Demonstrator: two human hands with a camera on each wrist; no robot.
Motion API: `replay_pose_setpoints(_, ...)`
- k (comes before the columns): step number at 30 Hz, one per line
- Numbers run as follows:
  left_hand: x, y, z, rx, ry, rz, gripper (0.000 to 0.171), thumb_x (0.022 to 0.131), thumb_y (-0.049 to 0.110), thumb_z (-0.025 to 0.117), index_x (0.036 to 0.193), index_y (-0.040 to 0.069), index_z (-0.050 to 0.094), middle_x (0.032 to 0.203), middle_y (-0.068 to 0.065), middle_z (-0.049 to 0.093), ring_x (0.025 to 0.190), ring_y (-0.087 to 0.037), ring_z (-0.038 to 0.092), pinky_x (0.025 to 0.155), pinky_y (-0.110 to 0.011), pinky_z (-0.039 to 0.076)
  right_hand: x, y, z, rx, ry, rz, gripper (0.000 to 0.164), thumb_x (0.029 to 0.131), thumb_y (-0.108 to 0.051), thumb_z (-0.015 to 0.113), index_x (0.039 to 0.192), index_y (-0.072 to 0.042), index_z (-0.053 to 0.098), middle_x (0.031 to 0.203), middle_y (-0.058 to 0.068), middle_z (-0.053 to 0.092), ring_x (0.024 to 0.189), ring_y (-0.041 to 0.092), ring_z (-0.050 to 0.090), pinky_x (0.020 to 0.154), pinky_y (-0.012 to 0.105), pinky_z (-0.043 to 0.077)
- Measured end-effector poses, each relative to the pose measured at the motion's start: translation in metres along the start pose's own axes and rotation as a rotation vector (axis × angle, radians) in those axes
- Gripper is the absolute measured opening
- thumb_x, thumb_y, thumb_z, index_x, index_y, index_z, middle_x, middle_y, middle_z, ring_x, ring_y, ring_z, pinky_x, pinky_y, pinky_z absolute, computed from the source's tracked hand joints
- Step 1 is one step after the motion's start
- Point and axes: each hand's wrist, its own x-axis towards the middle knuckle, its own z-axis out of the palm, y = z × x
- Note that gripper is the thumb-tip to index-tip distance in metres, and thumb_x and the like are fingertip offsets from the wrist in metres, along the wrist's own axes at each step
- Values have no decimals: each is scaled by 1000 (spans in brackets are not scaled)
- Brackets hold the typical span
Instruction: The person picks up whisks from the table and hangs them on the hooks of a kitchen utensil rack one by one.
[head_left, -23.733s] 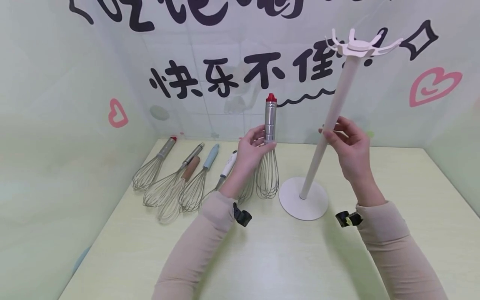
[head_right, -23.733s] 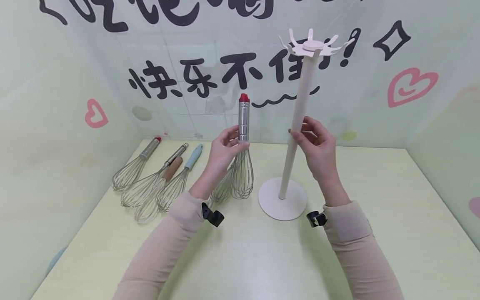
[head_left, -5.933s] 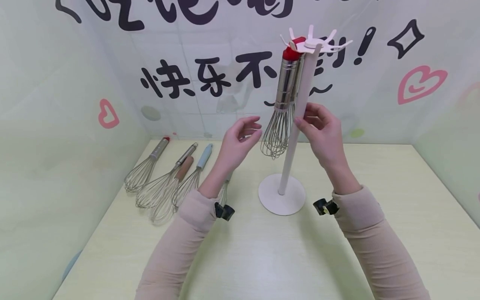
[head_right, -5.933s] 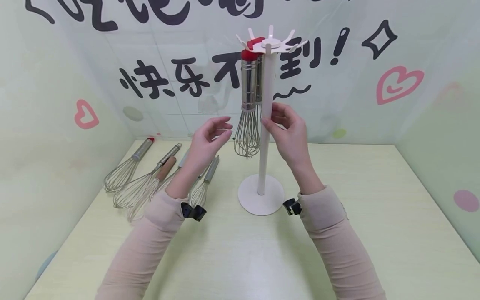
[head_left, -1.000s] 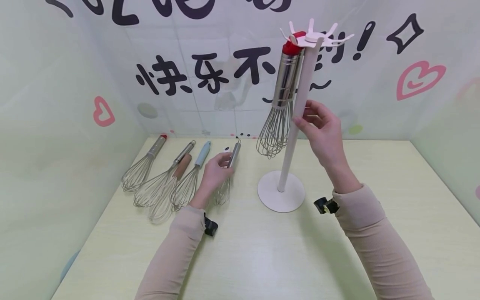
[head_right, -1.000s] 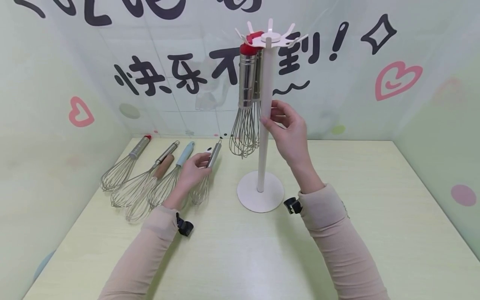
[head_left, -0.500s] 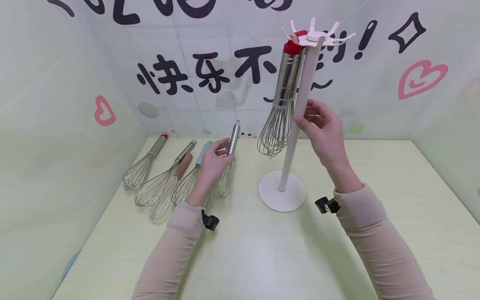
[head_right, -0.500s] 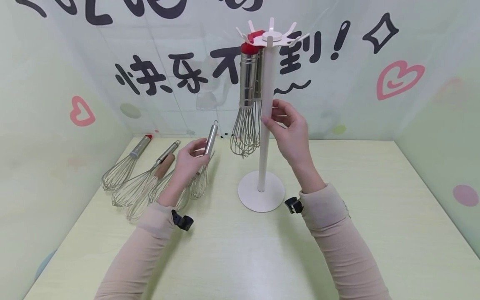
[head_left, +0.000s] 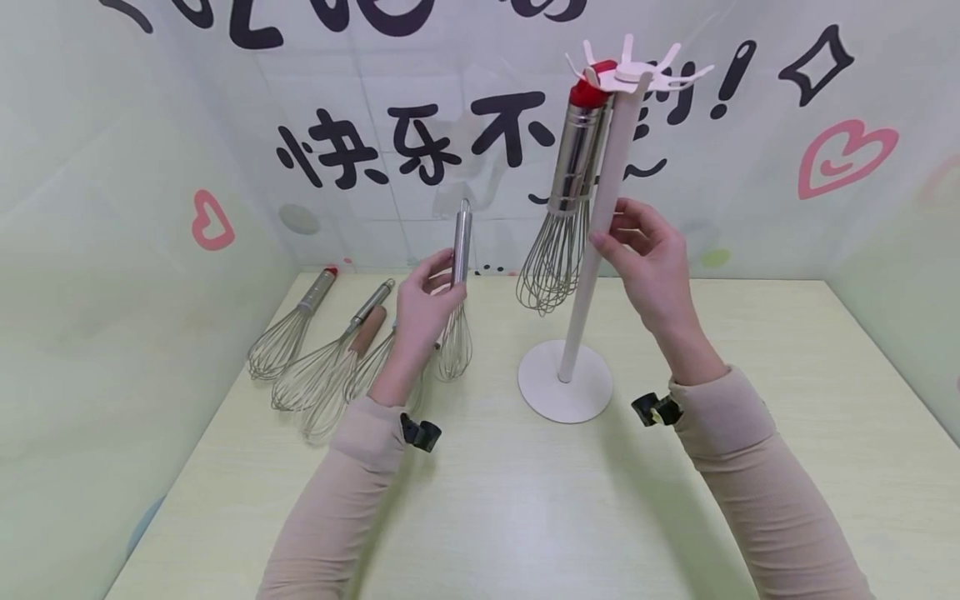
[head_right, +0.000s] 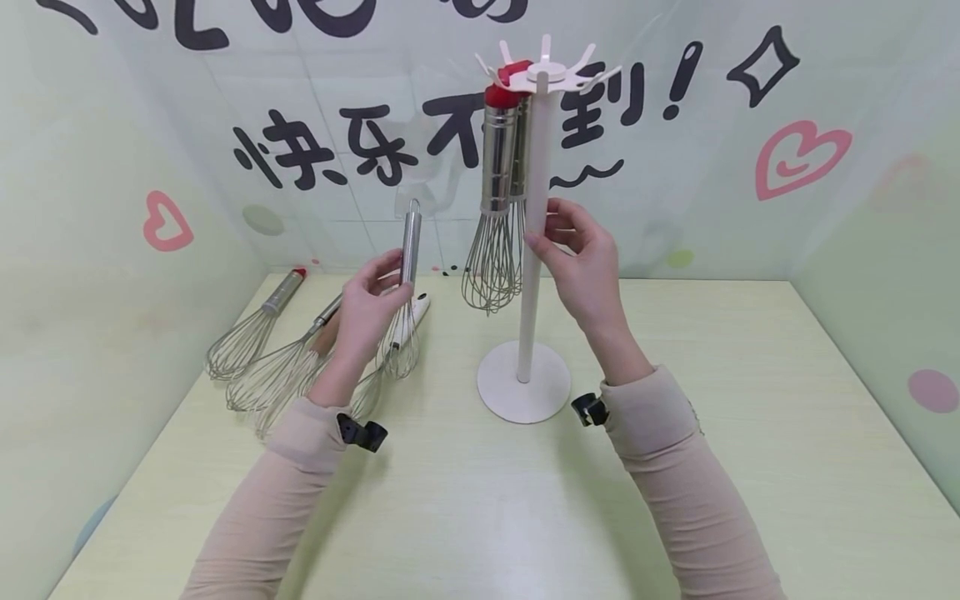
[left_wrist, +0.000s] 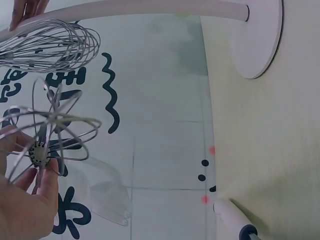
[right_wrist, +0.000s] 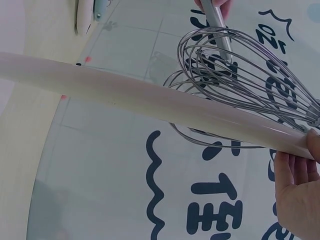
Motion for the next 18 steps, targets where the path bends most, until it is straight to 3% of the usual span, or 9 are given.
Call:
replay_pose_setpoints(6, -1, 11, 0, -24, 6, 35, 51, 85, 1, 58, 135, 9, 52, 131, -10, 55, 113, -18, 57, 100, -25, 51, 0, 0, 0, 6, 0, 9, 37, 88, -1, 63, 124, 1, 57, 98, -9, 60, 92, 8, 60, 80, 12, 54)
replay_pose_setpoints(14, -1, 25, 1, -53, 0, 32, 53, 85, -2, 60, 136, 6, 51, 127, -11, 53, 111, -16, 54, 99, -20, 50, 2, -5, -4, 40, -56, 41, 27, 89, -2, 63, 110, -19, 61, 101, -10, 60, 93, 5, 61, 82, 11, 53)
replay_pose_setpoints(18, -3, 31, 2, -64, -6, 35, 52, 84, -3, 60, 135, 5, 51, 124, -8, 53, 108, -13, 53, 99, -20, 51, 3, -5, -7, 35, -85, 78, 29, 89, -4, 63, 117, -12, 60, 102, -10, 61, 95, 3, 61, 84, 11, 52)
